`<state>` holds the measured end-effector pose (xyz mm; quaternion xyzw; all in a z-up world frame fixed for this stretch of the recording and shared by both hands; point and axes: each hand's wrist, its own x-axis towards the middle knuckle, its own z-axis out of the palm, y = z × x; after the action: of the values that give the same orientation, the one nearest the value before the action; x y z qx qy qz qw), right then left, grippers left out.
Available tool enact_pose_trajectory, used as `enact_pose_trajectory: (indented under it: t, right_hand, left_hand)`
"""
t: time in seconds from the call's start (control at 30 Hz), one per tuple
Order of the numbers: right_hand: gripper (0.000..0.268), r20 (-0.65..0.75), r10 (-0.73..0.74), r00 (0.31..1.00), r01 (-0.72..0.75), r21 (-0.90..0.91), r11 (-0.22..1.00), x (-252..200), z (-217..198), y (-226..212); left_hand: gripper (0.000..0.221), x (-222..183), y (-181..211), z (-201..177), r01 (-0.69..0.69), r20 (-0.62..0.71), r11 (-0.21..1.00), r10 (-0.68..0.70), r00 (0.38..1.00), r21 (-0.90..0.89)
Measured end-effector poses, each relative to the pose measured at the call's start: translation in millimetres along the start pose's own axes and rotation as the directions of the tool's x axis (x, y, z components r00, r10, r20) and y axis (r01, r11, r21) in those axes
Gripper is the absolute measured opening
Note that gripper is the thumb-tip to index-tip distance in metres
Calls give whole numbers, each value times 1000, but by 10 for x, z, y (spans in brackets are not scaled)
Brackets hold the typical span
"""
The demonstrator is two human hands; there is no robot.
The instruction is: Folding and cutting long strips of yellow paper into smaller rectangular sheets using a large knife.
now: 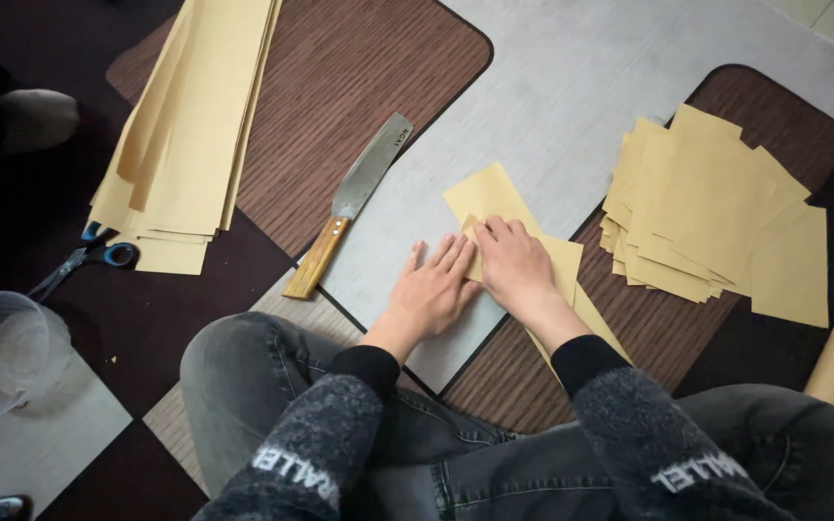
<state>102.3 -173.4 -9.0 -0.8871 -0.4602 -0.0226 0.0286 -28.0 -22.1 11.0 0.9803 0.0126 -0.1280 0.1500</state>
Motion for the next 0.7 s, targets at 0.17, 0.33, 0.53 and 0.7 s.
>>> enact_pose_trajectory:
  t: [0.17,0.33,0.53,0.7]
  right_hand:
    - [49,37,33,999,-33,-2,999,44,394,111]
    - [74,176,77,981,-77,-7,997,109,472,147]
    - [51,211,71,975,-78,28,997,101,274,130]
    - [43,200,44,979,-52,37,998,25,167,22]
  left_hand:
    - [77,-157,23,34,-27,16,996,26,1000,85]
    - [76,-317,111,15,-56,51,989,49,997,138]
    - [78,-328,147,98,-58,50,979,49,998,193]
    - [75,-322,177,35,-43,55,981,33,998,190]
